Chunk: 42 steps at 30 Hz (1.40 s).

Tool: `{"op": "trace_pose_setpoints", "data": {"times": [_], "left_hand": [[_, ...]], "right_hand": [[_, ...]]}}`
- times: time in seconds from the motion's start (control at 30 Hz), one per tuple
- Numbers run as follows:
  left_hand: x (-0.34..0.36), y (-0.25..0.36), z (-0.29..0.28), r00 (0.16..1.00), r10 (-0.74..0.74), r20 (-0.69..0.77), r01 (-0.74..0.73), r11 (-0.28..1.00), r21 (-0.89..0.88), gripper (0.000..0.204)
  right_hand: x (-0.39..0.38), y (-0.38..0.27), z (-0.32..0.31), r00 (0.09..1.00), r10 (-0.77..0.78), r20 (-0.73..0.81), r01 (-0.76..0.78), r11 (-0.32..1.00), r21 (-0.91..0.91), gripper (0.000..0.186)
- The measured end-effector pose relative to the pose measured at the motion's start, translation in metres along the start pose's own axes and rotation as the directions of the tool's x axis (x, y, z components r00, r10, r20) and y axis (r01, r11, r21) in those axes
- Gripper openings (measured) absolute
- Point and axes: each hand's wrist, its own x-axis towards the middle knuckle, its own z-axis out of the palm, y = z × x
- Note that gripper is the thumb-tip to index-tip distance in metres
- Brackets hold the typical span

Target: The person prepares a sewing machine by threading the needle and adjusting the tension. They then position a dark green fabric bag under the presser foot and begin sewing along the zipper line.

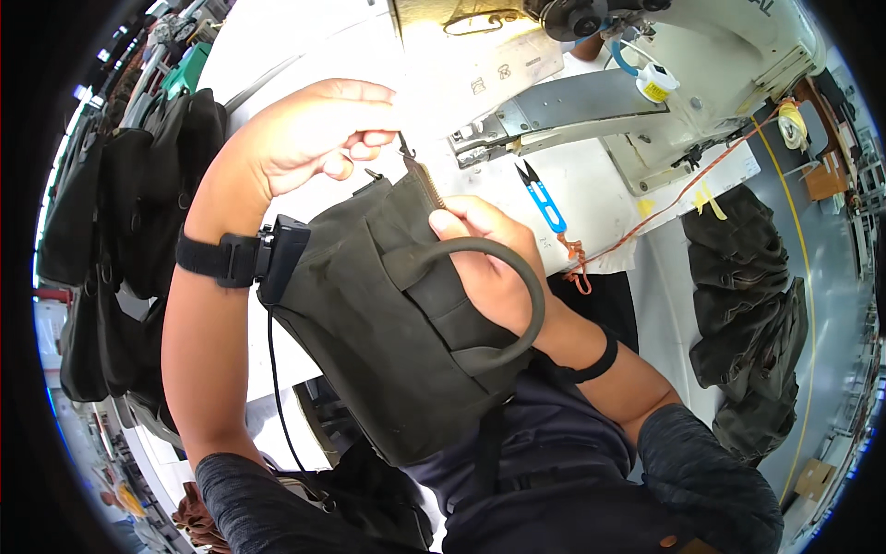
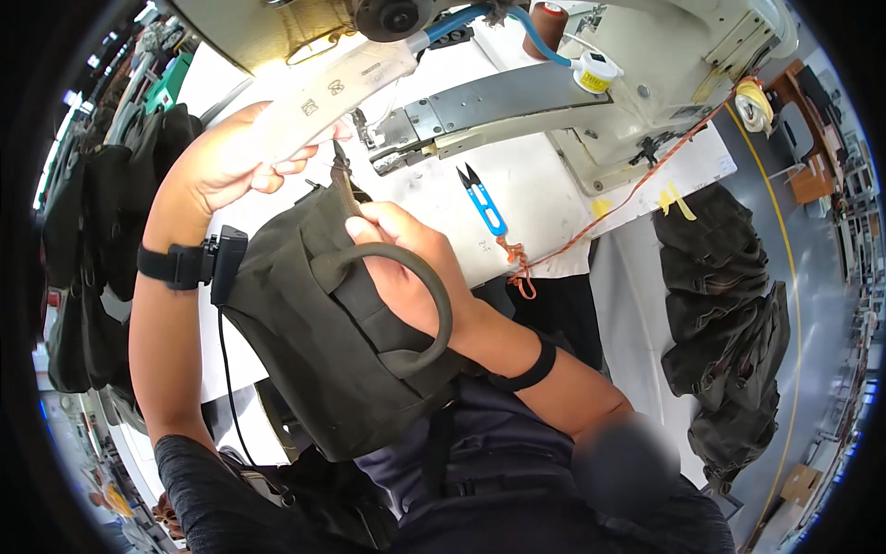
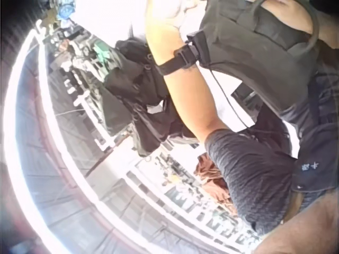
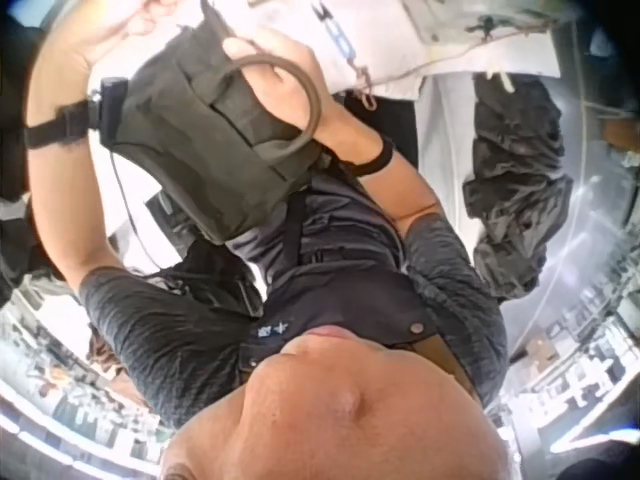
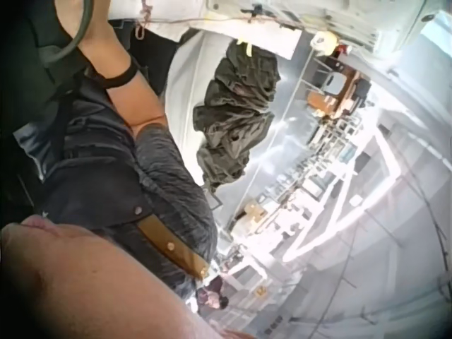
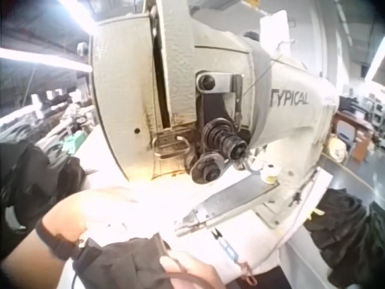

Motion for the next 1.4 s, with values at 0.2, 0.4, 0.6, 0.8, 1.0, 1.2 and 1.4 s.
{"op": "trace_pose_setpoints", "data": {"times": [0.2,0.4,0.6,0.8,1.0,1.2,1.4], "left_hand": [[-0.010,0.011,0.031,0.973,0.165,-0.164,-0.096,0.926,0.366,0.018],[-0.009,-0.002,0.024,0.953,0.254,-0.164,-0.098,0.774,0.626,0.027],[-0.005,-0.007,0.020,0.987,0.043,-0.158,0.009,0.949,0.315,0.026],[-0.006,-0.022,0.017,0.980,0.103,-0.169,-0.086,0.991,0.106,0.019],[-0.007,-0.006,0.028,0.974,0.062,-0.216,-0.029,0.988,0.154,0.013],[-0.002,-0.008,0.029,0.988,-0.047,-0.150,0.035,0.996,-0.081,0.011],[0.000,-0.025,0.011,0.999,-0.025,0.040,0.041,0.883,-0.468,0.017]], "right_hand": [[0.017,-0.006,-0.009,0.999,-0.034,-0.002,0.034,0.996,0.080,0.020],[0.025,-0.016,-0.021,0.998,-0.006,-0.060,0.009,0.999,0.052,0.021],[0.026,-0.004,-0.022,0.995,-0.058,-0.078,0.063,0.996,0.060,0.021],[0.021,-0.010,-0.019,0.995,0.042,-0.095,-0.022,0.979,0.200,0.021],[0.021,-0.006,-0.017,0.994,-0.044,-0.102,0.060,0.985,0.163,0.018],[0.025,0.001,-0.016,0.983,-0.162,-0.092,0.168,0.983,0.072,0.013],[0.027,0.006,-0.018,0.978,-0.188,-0.085,0.193,0.979,0.061,0.013]]}}
